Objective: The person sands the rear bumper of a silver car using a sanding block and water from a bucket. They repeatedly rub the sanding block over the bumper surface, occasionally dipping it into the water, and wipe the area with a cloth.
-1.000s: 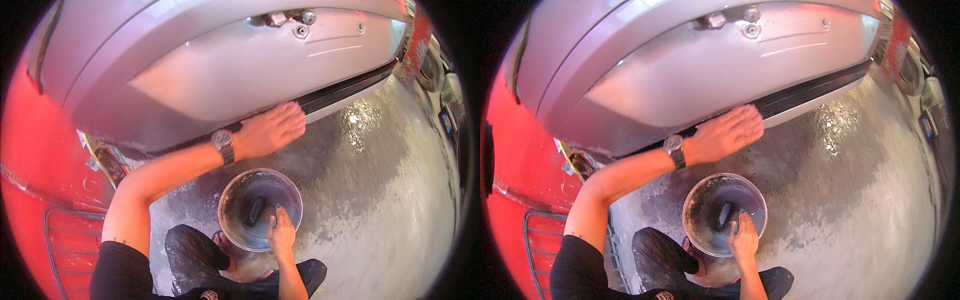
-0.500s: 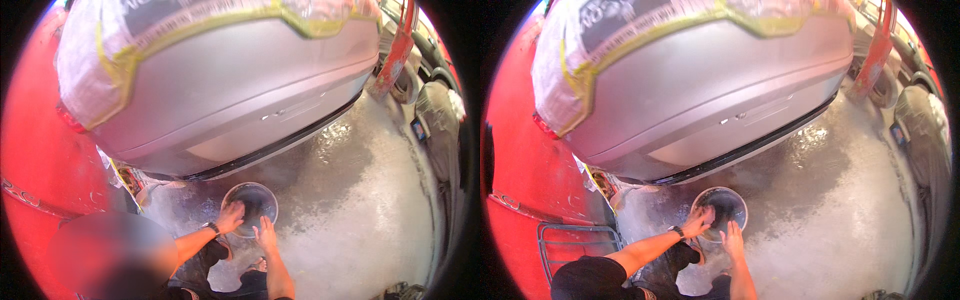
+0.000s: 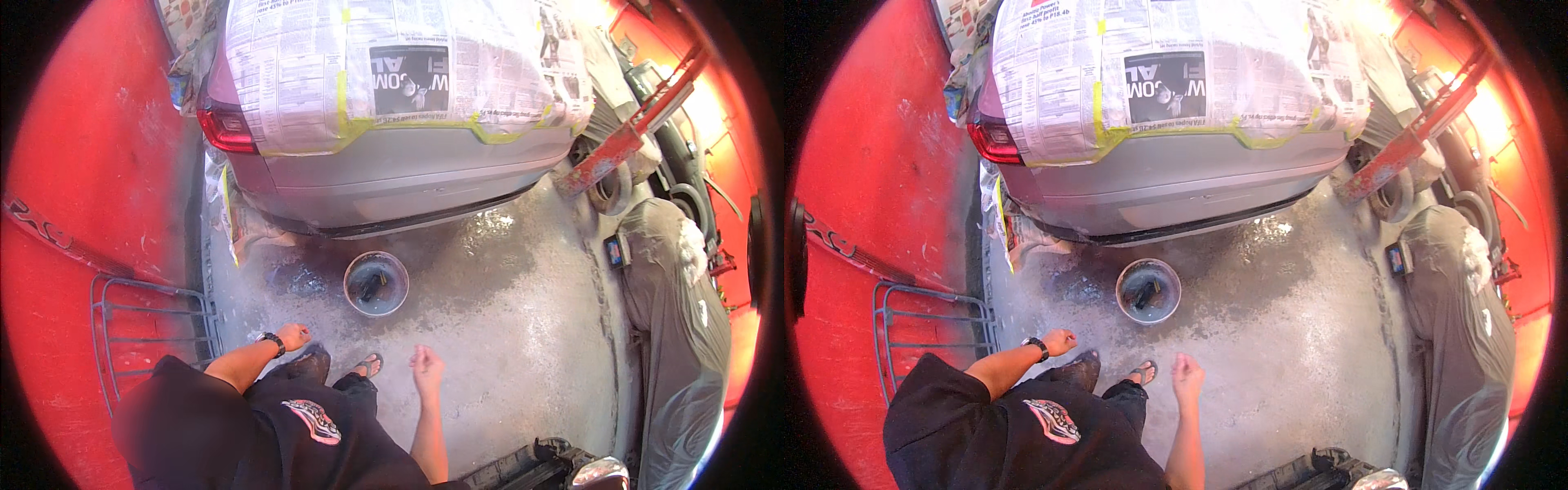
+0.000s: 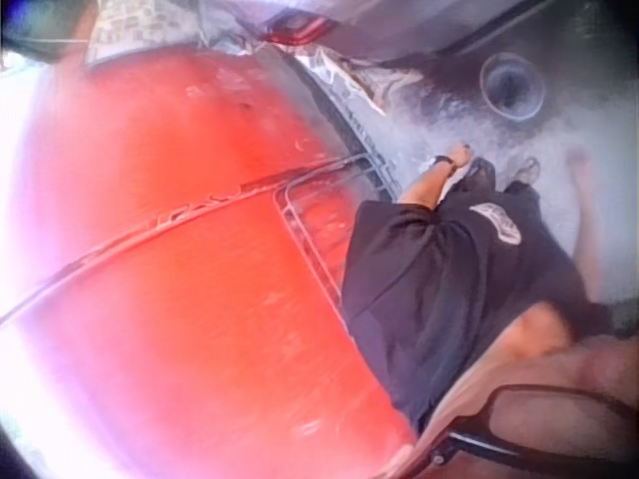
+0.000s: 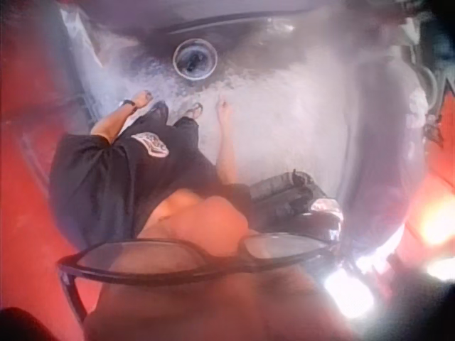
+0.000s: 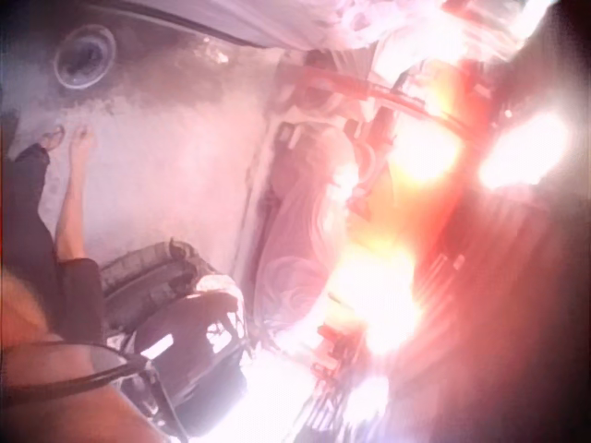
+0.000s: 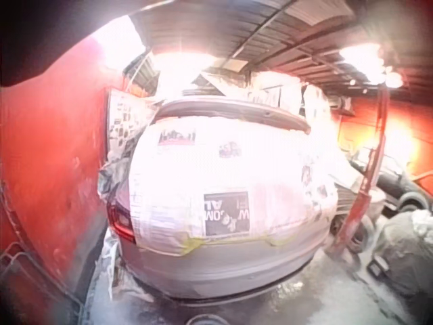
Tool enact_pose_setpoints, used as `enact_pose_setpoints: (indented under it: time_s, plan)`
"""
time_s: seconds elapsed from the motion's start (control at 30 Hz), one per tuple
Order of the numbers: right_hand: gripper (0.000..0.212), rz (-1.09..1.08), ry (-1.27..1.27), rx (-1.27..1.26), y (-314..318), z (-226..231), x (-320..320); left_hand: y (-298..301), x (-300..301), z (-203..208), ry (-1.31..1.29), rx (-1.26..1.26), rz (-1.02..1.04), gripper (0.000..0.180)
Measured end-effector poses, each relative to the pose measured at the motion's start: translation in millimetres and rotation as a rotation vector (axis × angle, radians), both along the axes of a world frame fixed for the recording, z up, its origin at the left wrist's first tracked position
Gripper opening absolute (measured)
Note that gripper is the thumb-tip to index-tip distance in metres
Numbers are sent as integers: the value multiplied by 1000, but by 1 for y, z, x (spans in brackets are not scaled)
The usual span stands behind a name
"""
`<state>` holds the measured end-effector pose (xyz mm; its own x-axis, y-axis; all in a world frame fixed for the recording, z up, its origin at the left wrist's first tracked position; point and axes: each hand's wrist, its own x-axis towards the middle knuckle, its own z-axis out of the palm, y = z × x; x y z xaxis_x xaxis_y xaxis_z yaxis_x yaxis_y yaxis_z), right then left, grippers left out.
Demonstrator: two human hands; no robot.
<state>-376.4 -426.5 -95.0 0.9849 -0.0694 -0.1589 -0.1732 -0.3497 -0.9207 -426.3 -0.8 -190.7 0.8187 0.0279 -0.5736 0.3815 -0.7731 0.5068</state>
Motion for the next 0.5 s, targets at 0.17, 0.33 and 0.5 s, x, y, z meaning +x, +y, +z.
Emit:
enact_pose_setpoints:
  time_s: [0.17,0.33,0.5]
  plan:
    - [19,-163,-308,-2,3,216,-10,15,-14,-42,-36,-55,-53,43]
    - [23,-144,-1178,-262,68,424,-87,42,-19,-46,-49,-106,22,43]
    - [15,491,-1155,-422,101,553,-150,73,-56,-73,-16,-62,-31,46]
